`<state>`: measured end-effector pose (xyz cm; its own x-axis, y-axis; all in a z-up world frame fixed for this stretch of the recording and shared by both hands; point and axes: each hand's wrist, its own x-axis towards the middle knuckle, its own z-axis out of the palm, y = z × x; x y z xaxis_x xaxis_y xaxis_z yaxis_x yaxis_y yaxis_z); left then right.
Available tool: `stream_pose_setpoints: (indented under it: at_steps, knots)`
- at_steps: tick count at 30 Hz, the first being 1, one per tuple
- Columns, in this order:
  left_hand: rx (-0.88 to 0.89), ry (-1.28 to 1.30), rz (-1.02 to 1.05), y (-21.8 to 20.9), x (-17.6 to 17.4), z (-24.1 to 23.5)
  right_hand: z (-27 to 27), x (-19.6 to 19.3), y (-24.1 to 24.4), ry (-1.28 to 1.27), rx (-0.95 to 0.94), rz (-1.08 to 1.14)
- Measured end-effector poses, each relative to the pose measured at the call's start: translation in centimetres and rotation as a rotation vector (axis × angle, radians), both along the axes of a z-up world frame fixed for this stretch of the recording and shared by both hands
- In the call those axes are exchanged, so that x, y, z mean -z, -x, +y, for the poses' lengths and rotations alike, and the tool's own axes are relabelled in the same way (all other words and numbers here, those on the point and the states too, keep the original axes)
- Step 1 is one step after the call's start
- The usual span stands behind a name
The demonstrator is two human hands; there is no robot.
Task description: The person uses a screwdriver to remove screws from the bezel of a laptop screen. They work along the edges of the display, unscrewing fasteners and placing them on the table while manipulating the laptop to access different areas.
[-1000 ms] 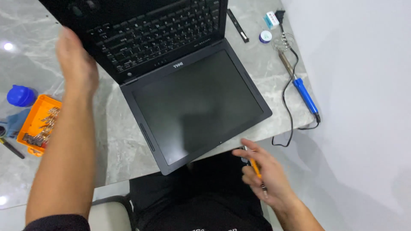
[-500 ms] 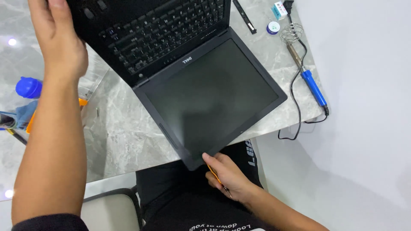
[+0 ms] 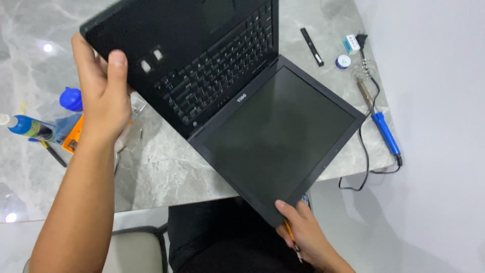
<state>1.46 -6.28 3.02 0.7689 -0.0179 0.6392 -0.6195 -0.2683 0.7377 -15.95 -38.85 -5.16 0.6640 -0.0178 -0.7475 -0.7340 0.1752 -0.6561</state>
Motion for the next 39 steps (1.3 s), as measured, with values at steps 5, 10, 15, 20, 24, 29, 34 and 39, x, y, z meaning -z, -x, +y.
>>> stream_pose_setpoints:
  at_steps: [5, 10, 15, 20, 24, 29, 34, 39]
  knots:
    - [-0.082, 0.066, 0.030, 1.3, 0.9, 0.2, -3.1, -3.3, -1.9, 0.148, 0.070, 0.050]
    - [-0.121, 0.223, 0.168, 3.9, 2.1, -0.7, -6.5, -6.3, -4.6, 0.357, 0.007, -0.131]
    - [-0.274, 0.358, 0.230, 6.5, 4.5, -1.8, -10.4, -7.1, -7.9, 0.264, 0.097, -0.543]
    - [-0.344, 0.557, 0.368, 9.4, 4.5, -4.6, -9.2, -12.1, -9.6, 0.457, 0.033, -0.711]
    - [-0.355, 0.799, 0.391, 10.8, 4.8, -7.2, -8.9, -13.2, -10.2, 0.669, 0.103, -0.815]
    - [-0.487, 0.805, 0.522, 12.8, 6.5, -9.0, -9.4, -13.0, -12.6, 0.764, 0.191, -0.986]
    - [-0.410, 1.074, 0.687, 15.0, 7.8, -10.0, -10.2, -13.1, -16.1, 0.808, 0.227, -1.102]
    - [-0.203, 1.021, 1.163, 16.4, 9.9, -11.5, -11.8, -12.8, -19.7, 0.807, 0.211, -1.215]
